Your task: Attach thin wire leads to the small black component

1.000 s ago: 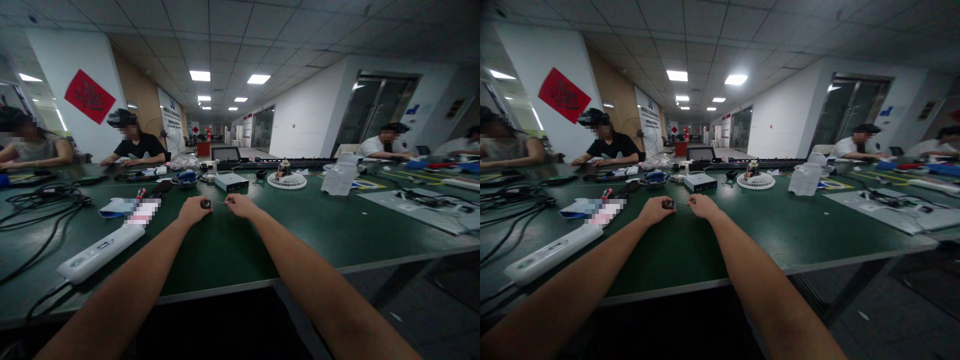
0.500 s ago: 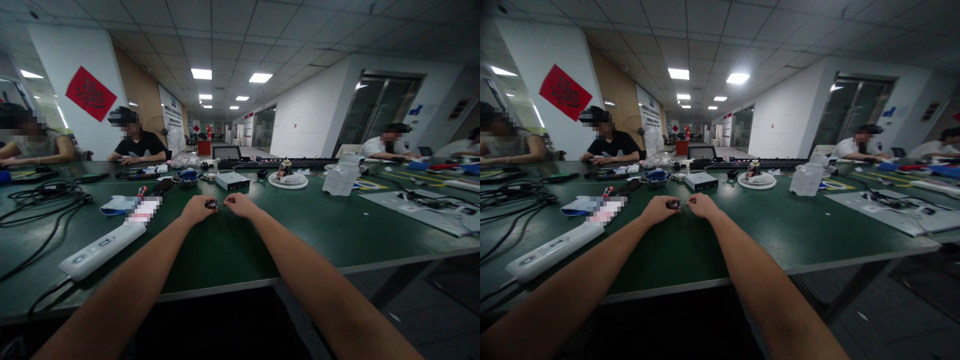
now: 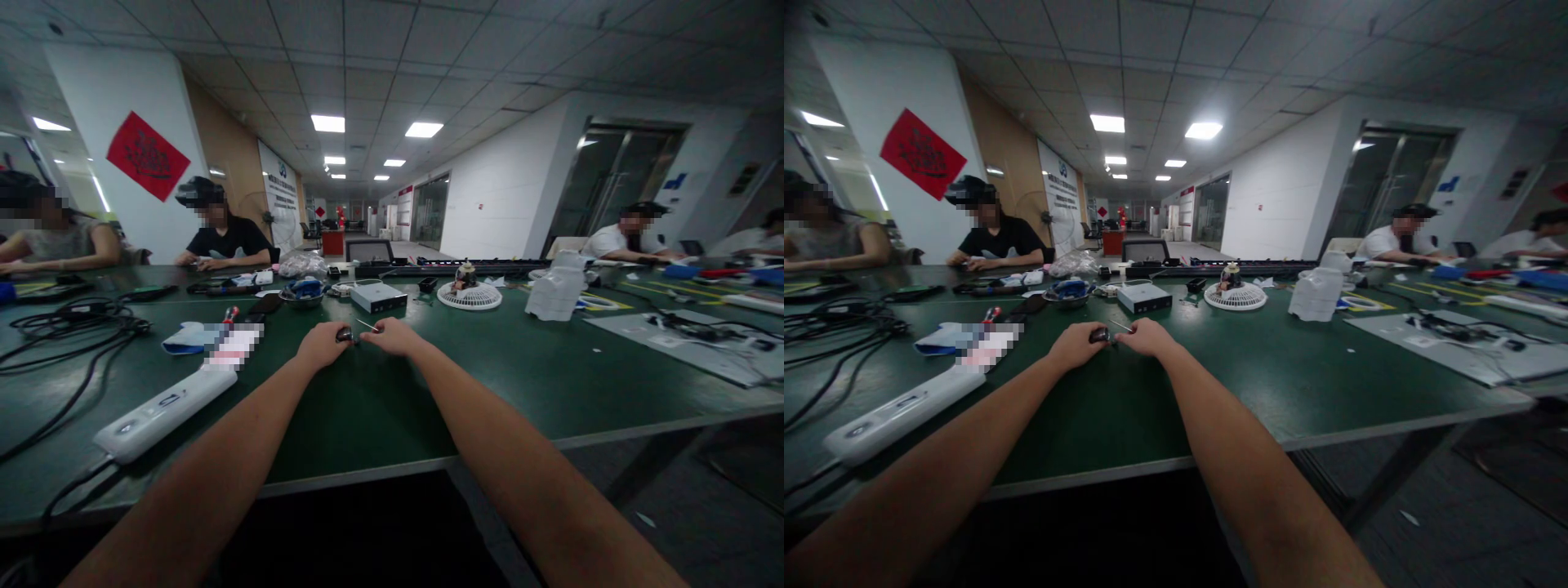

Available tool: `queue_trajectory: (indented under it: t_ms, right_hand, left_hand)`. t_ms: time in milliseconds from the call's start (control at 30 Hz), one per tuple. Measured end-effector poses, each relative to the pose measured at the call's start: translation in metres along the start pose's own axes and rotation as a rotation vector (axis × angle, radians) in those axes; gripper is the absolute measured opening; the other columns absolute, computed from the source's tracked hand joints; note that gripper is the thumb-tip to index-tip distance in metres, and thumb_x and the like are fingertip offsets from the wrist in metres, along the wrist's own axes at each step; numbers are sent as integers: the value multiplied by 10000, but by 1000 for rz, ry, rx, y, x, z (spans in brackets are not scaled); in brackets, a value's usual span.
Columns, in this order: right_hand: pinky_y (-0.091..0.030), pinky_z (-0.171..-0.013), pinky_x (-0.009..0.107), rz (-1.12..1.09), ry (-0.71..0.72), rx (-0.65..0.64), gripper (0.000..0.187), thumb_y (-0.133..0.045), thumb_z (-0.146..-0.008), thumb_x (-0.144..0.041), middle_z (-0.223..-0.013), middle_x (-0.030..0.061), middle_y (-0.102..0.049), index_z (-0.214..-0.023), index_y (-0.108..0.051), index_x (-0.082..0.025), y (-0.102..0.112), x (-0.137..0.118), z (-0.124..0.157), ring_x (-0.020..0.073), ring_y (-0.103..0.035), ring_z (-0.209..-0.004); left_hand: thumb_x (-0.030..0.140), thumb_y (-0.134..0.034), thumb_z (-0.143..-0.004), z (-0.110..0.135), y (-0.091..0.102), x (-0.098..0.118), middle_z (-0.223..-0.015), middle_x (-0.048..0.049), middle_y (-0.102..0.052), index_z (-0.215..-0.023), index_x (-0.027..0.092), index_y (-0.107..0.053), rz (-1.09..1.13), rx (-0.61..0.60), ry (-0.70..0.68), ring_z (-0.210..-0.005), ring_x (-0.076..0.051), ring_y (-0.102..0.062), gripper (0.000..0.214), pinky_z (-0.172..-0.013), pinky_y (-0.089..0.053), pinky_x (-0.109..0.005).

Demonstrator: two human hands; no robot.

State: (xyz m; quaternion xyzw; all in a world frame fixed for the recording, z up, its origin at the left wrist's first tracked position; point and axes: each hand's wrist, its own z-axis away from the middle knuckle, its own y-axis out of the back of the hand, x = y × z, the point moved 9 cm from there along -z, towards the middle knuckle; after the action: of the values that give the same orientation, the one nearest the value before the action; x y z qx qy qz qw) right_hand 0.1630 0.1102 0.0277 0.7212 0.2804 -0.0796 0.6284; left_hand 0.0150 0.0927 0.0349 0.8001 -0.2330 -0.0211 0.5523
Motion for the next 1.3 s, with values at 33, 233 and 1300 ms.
queue_trajectory:
  t_ms: [33, 233, 1300]
  right_hand:
    - [-415, -648, 264, -7, 16, 22, 347, -574, -840, -500, -842, 80, -703, -879, -733, -195, 0, -2, 0, 214, -626, -783]
    - [-436, -797, 289, 78, 145, 63, 307, -494, -917, -317, -1142, 81, -635, -1162, -678, -291, -13, -18, 2, 224, -616, -976]
    - [-472, -747, 253, -469, 148, 194, 153, -716, -715, -183, -843, 39, -708, -861, -708, -137, 4, -2, -10, 133, -628, -787]
  left_hand:
    - [390, -611, -808, 0, -1, -2, -1075, -72, -707, -1093, 236, -675, -9, -5, 24, -987, -249, -642, 330, -856, -480, -317]
    - [395, -601, -817, 0, -4, -18, -1083, -91, -699, -1128, 225, -642, -49, -6, 148, -997, -261, -643, 357, -848, -487, -326]
    - [276, -709, -742, 1, 1, 15, -1001, -61, -710, -1064, 195, -603, 231, 44, -100, -908, -212, -666, 348, -799, -513, -299]
